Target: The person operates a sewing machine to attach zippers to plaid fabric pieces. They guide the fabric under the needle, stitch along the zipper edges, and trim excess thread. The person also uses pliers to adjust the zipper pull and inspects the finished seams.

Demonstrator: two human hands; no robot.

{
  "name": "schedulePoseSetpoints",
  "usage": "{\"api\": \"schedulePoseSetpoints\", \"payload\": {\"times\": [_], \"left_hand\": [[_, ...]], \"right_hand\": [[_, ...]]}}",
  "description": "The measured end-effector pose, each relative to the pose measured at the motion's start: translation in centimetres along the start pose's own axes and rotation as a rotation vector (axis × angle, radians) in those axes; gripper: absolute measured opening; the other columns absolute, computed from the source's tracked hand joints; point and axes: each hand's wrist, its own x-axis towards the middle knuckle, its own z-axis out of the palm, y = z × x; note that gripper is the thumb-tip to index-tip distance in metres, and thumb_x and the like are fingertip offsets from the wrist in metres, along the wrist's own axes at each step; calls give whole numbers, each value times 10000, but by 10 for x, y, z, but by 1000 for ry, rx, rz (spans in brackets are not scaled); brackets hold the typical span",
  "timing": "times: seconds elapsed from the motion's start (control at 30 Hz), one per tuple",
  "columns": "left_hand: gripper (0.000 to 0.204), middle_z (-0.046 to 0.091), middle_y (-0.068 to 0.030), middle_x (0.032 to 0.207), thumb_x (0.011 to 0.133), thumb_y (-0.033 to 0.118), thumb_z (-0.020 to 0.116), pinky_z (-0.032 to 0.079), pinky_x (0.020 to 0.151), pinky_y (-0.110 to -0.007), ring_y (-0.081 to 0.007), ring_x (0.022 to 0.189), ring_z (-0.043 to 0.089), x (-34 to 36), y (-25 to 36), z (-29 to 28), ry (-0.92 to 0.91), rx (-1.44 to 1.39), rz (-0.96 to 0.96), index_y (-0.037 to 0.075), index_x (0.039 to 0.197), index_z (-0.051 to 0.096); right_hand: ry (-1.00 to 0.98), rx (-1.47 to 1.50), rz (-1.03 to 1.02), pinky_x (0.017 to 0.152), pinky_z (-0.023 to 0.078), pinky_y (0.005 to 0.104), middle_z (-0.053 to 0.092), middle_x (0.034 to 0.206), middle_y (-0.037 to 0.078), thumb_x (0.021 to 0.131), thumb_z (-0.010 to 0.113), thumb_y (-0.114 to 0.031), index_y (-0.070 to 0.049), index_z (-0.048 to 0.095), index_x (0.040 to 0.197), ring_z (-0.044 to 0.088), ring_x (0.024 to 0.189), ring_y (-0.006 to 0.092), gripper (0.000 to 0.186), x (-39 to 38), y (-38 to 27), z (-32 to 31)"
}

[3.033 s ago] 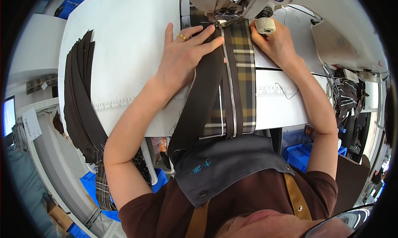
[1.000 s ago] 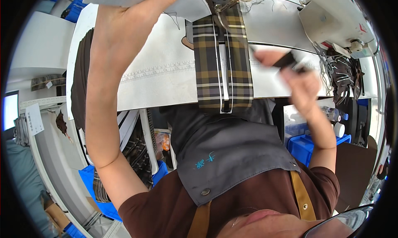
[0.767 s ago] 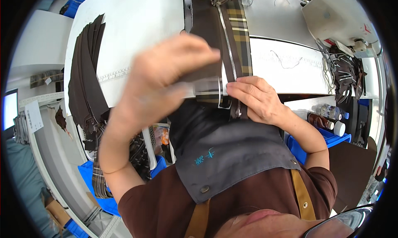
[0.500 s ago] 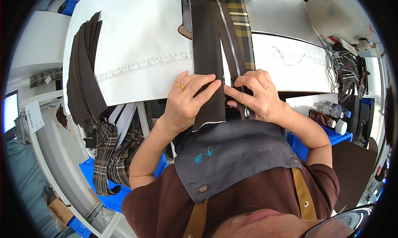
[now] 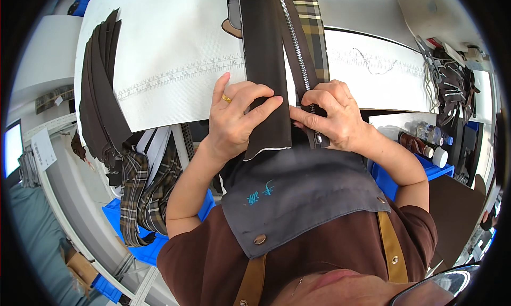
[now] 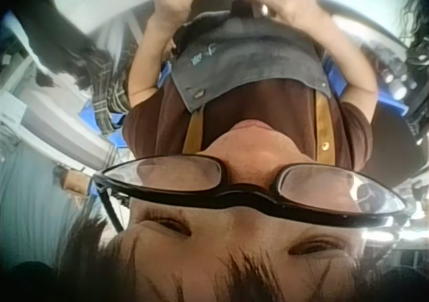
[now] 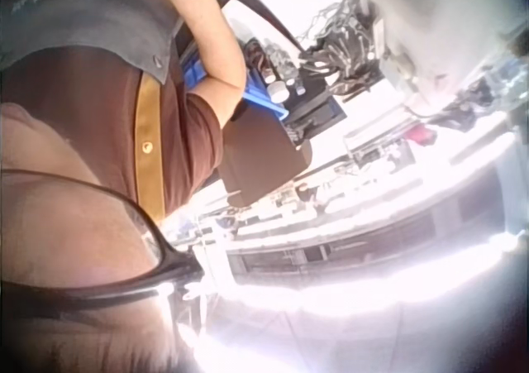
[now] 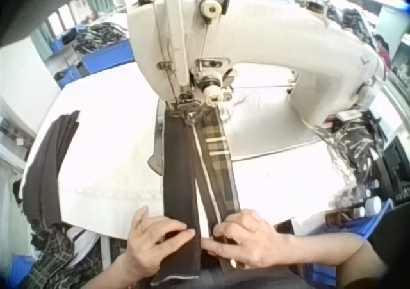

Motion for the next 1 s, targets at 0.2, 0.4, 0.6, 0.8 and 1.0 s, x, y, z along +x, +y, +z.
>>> {"api": "schedulePoseSetpoints", "payload": {"times": [0.2, 0.4, 0.6, 0.8, 1.0], "left_hand": [[229, 645, -4, 1022, 786, 140, 556, 239, 1088, -411, -164, 899, 611, 0, 0, 0, 6, -7, 5, 110, 954, 708], [244, 659, -4, 1047, 780, 125, 570, 252, 1092, -395, -153, 893, 630, -1, 0, -1, -9, 11, 17, 97, 981, 707], [286, 659, -20, 1076, 800, 104, 545, 287, 1086, -384, -161, 896, 654, -4, 1, -2, 0, 39, 47, 96, 1041, 700], [327, 655, -51, 1076, 844, 121, 485, 313, 1070, -408, -182, 886, 660, -9, -4, -2, 13, -25, 55, 89, 1105, 680], [333, 654, -53, 1077, 843, 124, 479, 325, 1059, -424, -187, 880, 661, -10, -5, -1, 21, -25, 53, 88, 1105, 682]], "right_hand": [[-10, -2, 0, 770, 408, 342, 526, 955, 33, 670, 701, -178, -115, 695, 998, 503, 909, 214, 335, 0, 0, 0], [-53, -32, -11, 782, 424, 343, 565, 972, 39, 662, 665, -112, -84, 660, 1013, 541, 931, 215, 352, 0, 0, -6], [123, -66, -74, 707, 452, 320, 662, 981, 61, 654, 654, -40, -55, 630, 888, 637, 881, 183, 236, -11, -11, -11], [86, -97, -32, 741, 445, 312, 666, 946, 53, 639, 668, -58, -54, 645, 836, 634, 861, 172, 198, -3, -23, -5], [64, -62, -24, 748, 447, 313, 665, 956, 54, 622, 662, -58, -47, 647, 837, 631, 853, 176, 215, 2, -27, -10]]}}
